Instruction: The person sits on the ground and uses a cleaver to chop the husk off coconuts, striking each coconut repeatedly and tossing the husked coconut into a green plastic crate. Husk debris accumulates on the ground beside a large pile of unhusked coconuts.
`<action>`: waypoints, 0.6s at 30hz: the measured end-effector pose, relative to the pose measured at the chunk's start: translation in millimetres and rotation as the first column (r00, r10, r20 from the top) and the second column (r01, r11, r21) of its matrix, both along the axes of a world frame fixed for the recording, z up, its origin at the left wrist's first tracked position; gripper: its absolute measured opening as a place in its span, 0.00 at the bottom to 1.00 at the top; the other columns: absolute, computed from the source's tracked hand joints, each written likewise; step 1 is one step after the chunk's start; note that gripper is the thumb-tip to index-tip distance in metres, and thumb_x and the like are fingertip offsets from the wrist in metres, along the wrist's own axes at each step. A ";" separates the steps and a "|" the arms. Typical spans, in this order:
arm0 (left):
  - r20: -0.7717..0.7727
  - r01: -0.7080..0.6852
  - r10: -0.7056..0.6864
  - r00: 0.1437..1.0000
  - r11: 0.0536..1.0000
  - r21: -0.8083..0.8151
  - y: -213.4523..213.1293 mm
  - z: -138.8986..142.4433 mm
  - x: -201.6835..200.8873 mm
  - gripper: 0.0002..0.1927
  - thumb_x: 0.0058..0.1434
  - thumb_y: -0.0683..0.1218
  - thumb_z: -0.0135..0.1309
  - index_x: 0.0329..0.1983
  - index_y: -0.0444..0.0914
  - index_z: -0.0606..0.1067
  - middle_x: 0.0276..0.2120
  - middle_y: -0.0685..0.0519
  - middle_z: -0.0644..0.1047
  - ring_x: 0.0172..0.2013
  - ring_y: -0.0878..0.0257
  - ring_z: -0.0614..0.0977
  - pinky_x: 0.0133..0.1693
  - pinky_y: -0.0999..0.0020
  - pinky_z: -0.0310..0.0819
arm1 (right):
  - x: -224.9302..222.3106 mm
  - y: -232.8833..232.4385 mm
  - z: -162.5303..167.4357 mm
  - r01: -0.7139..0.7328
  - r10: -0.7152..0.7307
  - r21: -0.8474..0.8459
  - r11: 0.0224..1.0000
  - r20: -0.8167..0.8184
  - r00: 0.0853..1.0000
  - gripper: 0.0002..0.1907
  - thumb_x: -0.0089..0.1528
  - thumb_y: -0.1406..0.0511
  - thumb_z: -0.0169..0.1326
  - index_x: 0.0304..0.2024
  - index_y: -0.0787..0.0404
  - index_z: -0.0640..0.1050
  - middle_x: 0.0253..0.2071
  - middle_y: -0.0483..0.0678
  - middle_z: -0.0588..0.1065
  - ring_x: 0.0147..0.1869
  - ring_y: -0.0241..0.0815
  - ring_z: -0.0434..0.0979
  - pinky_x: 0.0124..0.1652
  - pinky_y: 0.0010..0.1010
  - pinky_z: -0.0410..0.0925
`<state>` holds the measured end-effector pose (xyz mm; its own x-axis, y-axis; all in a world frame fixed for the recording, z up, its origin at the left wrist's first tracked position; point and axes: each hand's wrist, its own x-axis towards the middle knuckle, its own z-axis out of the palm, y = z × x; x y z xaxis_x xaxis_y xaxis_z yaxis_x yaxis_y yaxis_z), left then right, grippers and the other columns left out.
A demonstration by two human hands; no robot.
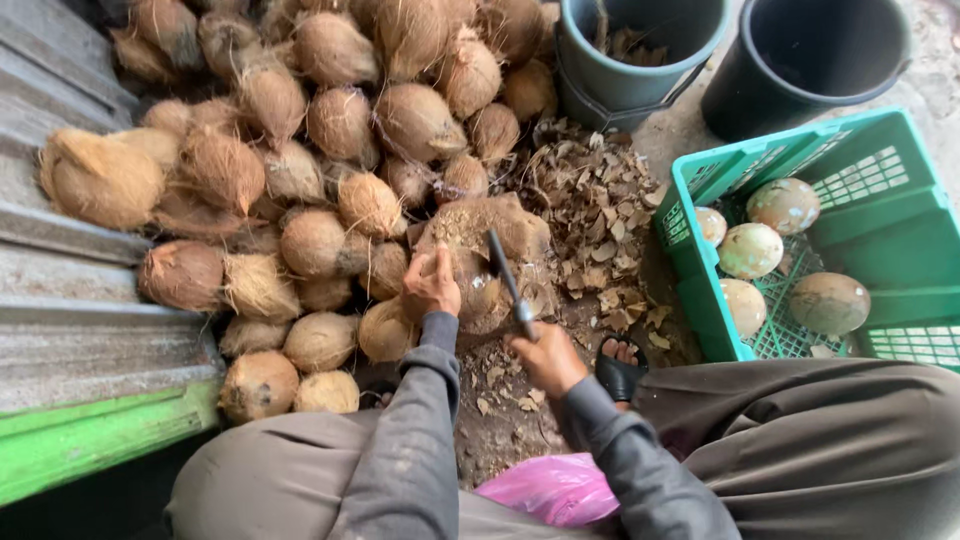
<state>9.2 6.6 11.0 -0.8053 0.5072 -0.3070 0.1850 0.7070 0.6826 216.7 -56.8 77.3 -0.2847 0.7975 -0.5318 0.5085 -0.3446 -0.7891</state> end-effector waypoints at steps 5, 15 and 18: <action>-0.018 0.005 -0.005 1.000 1.000 -0.017 -2.1 -16.3 3.0 0.31 0.56 0.74 0.48 0.45 0.48 0.81 0.42 0.48 0.80 0.41 0.55 0.81 0.36 0.53 0.73 | 6.8 -0.2 1.1 0.220 -0.197 0.098 0.971 -0.200 0.960 0.16 0.65 0.58 0.56 0.30 0.63 0.77 0.20 0.44 0.69 0.23 0.36 0.67 0.25 0.35 0.65; 0.124 0.010 -0.043 0.991 0.966 0.260 -7.4 3.9 5.8 0.37 0.52 0.76 0.54 0.45 0.42 0.81 0.43 0.47 0.80 0.46 0.49 0.81 0.47 0.45 0.77 | 10.1 -4.2 -61.7 0.241 -0.308 -0.279 0.930 -0.228 0.924 0.18 0.64 0.60 0.61 0.27 0.61 0.70 0.17 0.41 0.63 0.17 0.35 0.60 0.18 0.32 0.56; 0.094 0.062 -0.064 0.993 0.998 0.024 -6.8 19.4 -4.1 0.38 0.48 0.75 0.58 0.49 0.44 0.79 0.47 0.48 0.77 0.48 0.50 0.78 0.45 0.45 0.74 | 13.0 -1.9 -58.9 0.133 -0.181 -0.220 0.966 -0.214 0.960 0.17 0.64 0.59 0.60 0.27 0.60 0.70 0.16 0.42 0.64 0.16 0.35 0.64 0.18 0.32 0.59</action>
